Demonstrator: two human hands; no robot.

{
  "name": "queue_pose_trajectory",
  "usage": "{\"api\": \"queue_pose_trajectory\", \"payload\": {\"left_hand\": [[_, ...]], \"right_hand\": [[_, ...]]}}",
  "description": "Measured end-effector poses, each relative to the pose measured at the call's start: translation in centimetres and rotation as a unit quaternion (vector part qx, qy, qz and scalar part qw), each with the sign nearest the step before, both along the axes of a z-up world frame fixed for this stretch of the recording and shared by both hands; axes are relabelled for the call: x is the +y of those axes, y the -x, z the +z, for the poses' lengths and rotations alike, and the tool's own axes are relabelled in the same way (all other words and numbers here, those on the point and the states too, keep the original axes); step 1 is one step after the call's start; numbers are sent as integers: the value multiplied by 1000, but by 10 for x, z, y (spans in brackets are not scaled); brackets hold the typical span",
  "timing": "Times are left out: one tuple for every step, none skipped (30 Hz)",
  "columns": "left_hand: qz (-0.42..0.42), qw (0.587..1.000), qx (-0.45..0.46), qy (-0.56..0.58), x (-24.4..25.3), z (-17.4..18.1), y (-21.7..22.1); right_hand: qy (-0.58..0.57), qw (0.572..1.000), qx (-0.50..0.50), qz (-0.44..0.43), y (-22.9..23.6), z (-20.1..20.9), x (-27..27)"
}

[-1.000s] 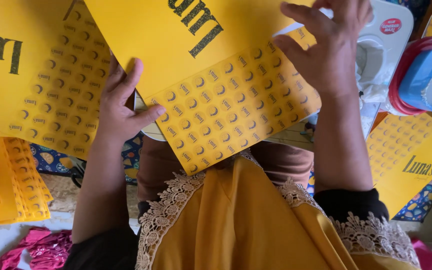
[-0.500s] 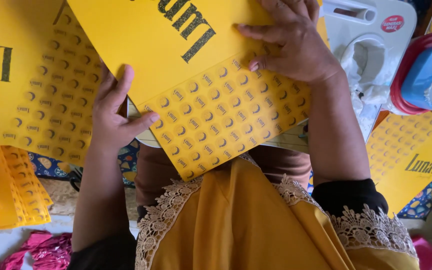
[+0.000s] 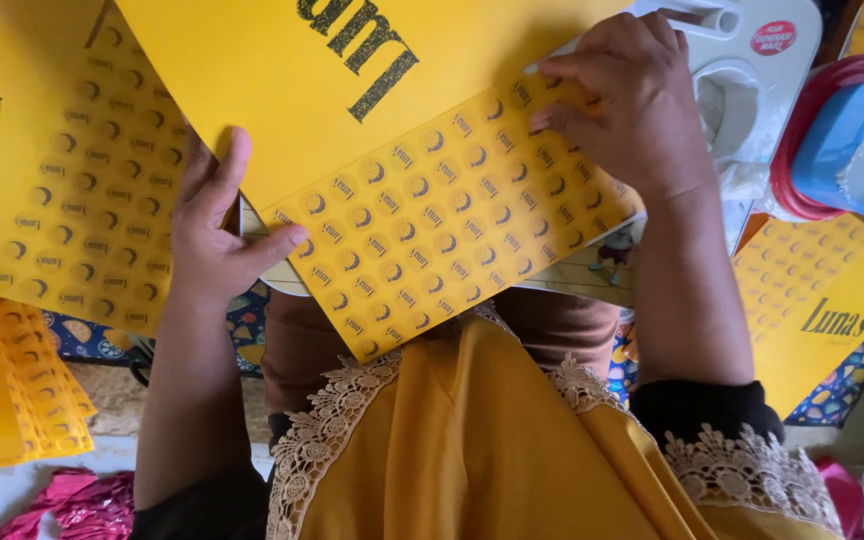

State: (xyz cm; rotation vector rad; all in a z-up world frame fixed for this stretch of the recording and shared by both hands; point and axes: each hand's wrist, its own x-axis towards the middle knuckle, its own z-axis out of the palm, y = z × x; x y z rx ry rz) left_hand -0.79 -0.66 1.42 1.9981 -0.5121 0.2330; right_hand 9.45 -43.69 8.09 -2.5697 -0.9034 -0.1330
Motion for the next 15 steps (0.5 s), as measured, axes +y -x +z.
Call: {"api": "queue_pose_trajectory", "payload": {"left_hand": [[0, 1000, -8, -1, 0, 1, 0], [5, 1000, -9, -4, 0, 1, 0], [0, 1000, -13, -1, 0, 2, -1], [-8, 1000, -15, 2, -1, 2, -1], [-7, 1000, -14, 0, 1, 2, -1], [-11, 1000, -20, 3, 0, 1, -2], [-15, 999, -27, 6, 0, 0, -3], [-19, 999, -25, 8, -1, 0, -3], [-9, 1000, -11, 4, -1, 0, -2], [3, 1000, 5, -2, -1, 0, 1], [2, 1000, 8, -1, -1, -1, 2], [3, 1000, 10, 7, -1, -2, 2], [4, 1000, 12, 14, -1, -2, 2], [4, 1000, 12, 14, -2, -2, 1], [2, 1000, 9, 21, -3, -1, 0]], "right_hand": [[-8, 1000, -18, -12, -1, -3, 2], [-10, 1000, -19, -7, -2, -1, 6], [-5, 999, -35, -18, -3, 1, 10], [1, 998, -49, -33, -1, 2, 13], [-2, 998, -48, -31, -4, -2, 16], [10, 996, -75, -44, -4, -4, 16], [22, 993, -102, -57, -5, -8, 16], [24, 993, -100, -60, -5, -9, 17], [8, 994, -83, -70, -5, -11, 18], [-9, 995, -65, -77, -5, -13, 21], [-8, 995, -62, -77, -4, -14, 20], [-16, 995, -57, -79, -4, -14, 20], [-23, 995, -51, -80, -4, -14, 21], [-23, 995, -52, -80, -5, -14, 21], [-28, 995, -55, -81, -5, -15, 22]]}}
